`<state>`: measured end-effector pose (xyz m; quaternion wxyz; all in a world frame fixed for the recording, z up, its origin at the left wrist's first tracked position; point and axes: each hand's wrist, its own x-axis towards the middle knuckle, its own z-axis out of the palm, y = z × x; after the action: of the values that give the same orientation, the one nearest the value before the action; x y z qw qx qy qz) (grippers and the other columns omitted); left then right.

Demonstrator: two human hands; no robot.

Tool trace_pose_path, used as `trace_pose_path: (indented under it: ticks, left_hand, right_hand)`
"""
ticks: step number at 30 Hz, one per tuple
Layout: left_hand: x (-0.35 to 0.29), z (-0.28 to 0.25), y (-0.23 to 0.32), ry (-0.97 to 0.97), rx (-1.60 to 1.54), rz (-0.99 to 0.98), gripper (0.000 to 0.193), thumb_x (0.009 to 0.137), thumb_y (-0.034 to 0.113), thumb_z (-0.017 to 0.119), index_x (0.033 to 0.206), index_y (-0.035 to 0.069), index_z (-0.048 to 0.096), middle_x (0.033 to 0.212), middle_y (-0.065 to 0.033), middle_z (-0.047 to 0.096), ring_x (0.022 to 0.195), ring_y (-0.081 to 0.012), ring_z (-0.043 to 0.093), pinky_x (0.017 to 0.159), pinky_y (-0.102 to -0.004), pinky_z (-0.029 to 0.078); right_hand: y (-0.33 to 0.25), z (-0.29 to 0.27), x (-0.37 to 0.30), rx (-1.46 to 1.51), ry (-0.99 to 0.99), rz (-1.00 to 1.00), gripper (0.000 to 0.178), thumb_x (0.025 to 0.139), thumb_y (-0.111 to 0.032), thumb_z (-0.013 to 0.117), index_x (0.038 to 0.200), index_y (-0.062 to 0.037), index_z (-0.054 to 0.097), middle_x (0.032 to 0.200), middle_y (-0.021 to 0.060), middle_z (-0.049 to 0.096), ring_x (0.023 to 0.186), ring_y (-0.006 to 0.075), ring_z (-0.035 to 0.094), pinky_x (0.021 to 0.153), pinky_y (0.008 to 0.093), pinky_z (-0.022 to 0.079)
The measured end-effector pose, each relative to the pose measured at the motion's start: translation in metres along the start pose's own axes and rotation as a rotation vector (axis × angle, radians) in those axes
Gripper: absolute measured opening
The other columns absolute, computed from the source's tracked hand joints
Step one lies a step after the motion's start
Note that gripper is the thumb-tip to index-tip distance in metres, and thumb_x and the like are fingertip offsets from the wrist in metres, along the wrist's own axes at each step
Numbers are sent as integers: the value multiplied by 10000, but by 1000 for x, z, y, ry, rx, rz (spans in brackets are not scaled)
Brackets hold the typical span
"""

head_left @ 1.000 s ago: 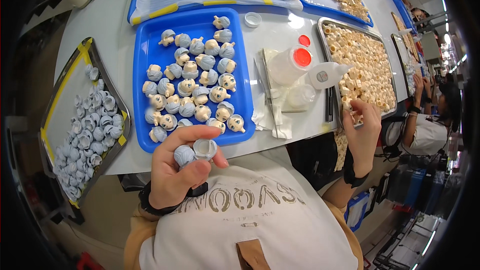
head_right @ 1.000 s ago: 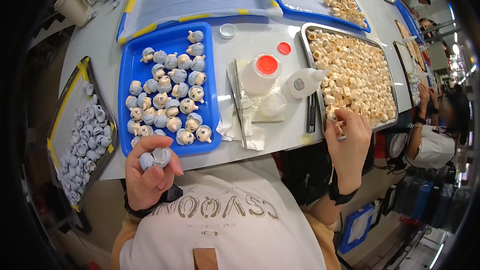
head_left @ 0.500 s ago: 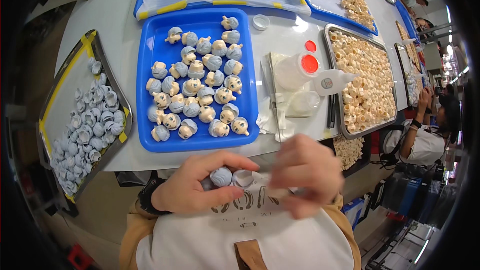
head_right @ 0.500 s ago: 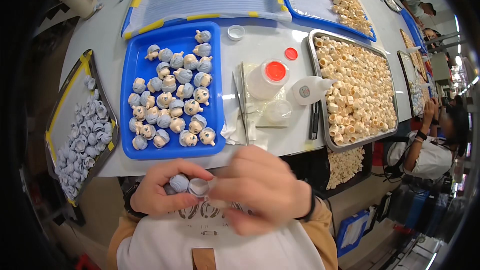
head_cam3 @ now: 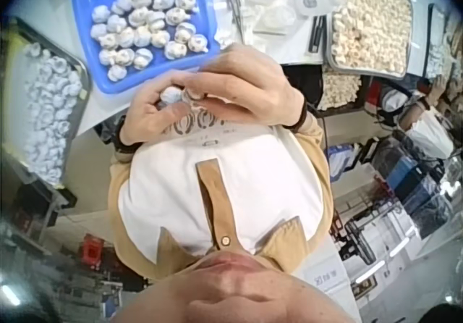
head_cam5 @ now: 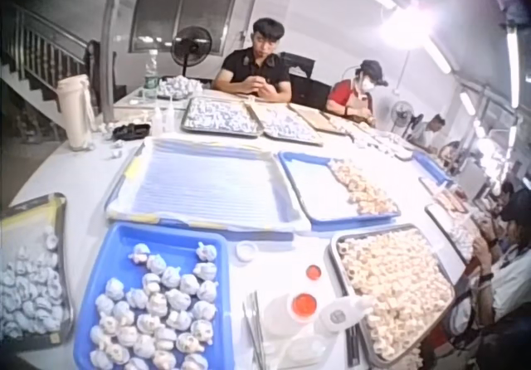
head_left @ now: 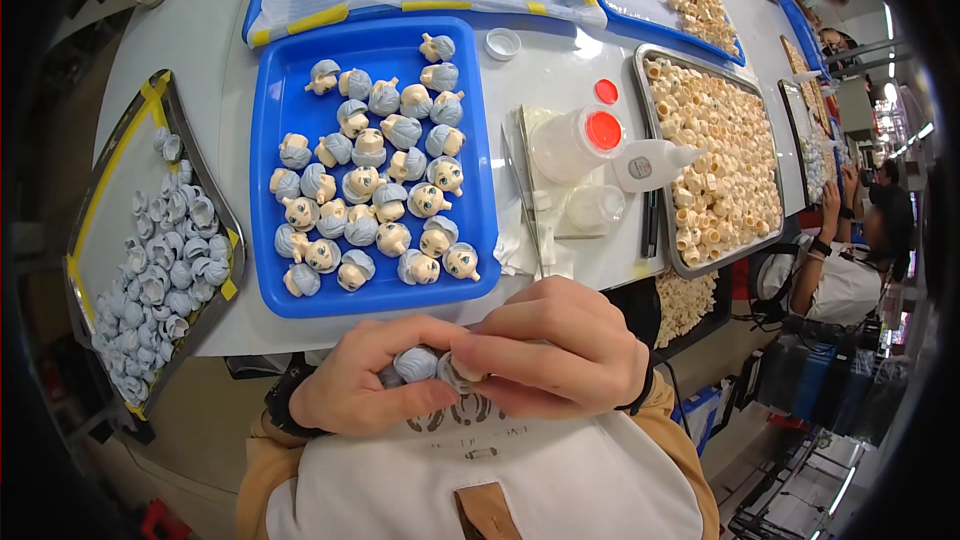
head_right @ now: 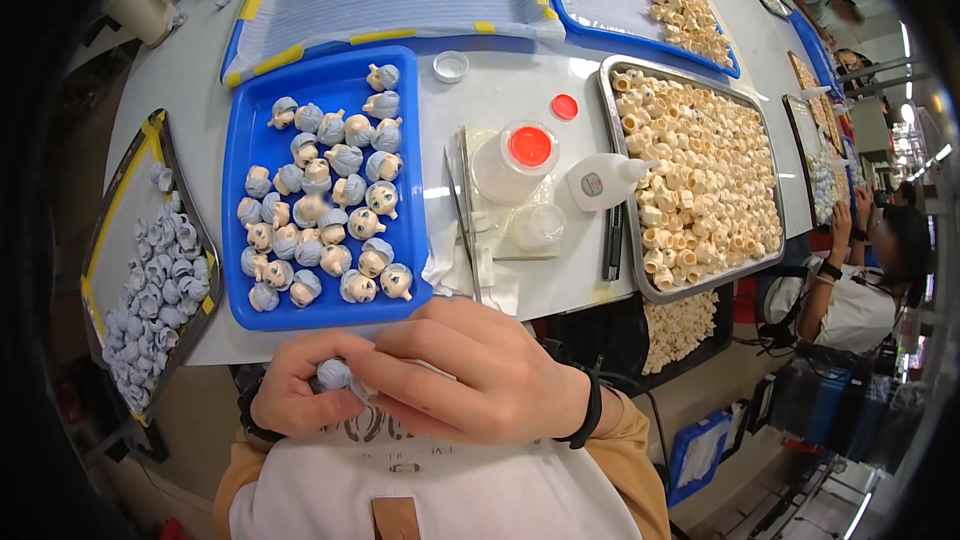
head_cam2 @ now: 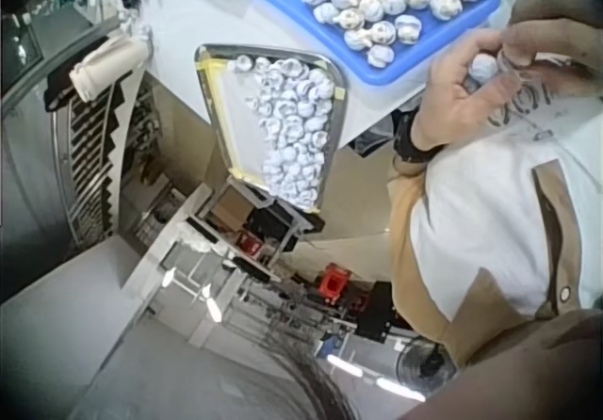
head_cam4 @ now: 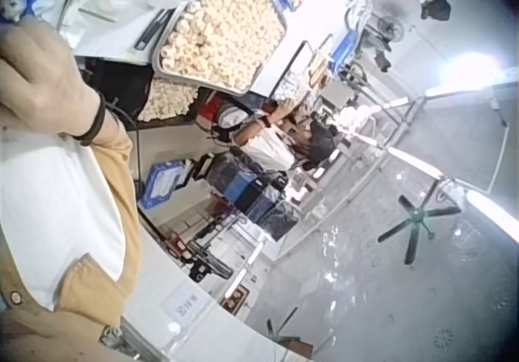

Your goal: The person assembles small, shell-like decorative items by hand. They pick up a grey base and a beige top, apply a small amount of adhesive from a squeeze bottle to the base, and press the two parts together. The completed items are placed into a blue tray on the table.

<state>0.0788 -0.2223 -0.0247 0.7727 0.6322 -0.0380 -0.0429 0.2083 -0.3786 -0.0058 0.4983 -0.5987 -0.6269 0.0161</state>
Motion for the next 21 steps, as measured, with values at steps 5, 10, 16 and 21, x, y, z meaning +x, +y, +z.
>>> trace_pose_path:
  ticks: [5,10,16,21]
  left_hand:
    - [-2,-1,-1,0,-22,-34,309,800,85,613,1080,-14,528,909,-69,600,764,-99,552,664,-235,439]
    - [-1,0,2,7,-47,-65,290,802,71,589,1072,-16,532,899,-75,602,766,-99,552,670,-239,440]
    - [-2,6,5,58,-226,-139,329,825,81,552,1125,-28,472,1013,-84,561,872,-127,551,783,-251,427]
    - [-10,3,-6,90,-364,-115,343,843,90,529,1145,-26,416,988,-86,540,897,-123,547,803,-253,424]
  right_hand:
    - [4,-1,0,-61,-25,-83,332,579,-40,649,903,15,604,799,88,560,583,178,532,478,258,426]
    - [4,0,-1,-48,-1,-65,341,561,-14,642,899,16,608,803,95,564,594,184,541,489,263,436]
    - [2,-36,-2,-26,120,63,374,511,59,651,881,17,630,810,114,595,643,201,568,531,280,445]
    - [5,-56,-8,-503,268,515,280,607,61,639,880,1,618,811,109,598,694,206,561,613,275,439]
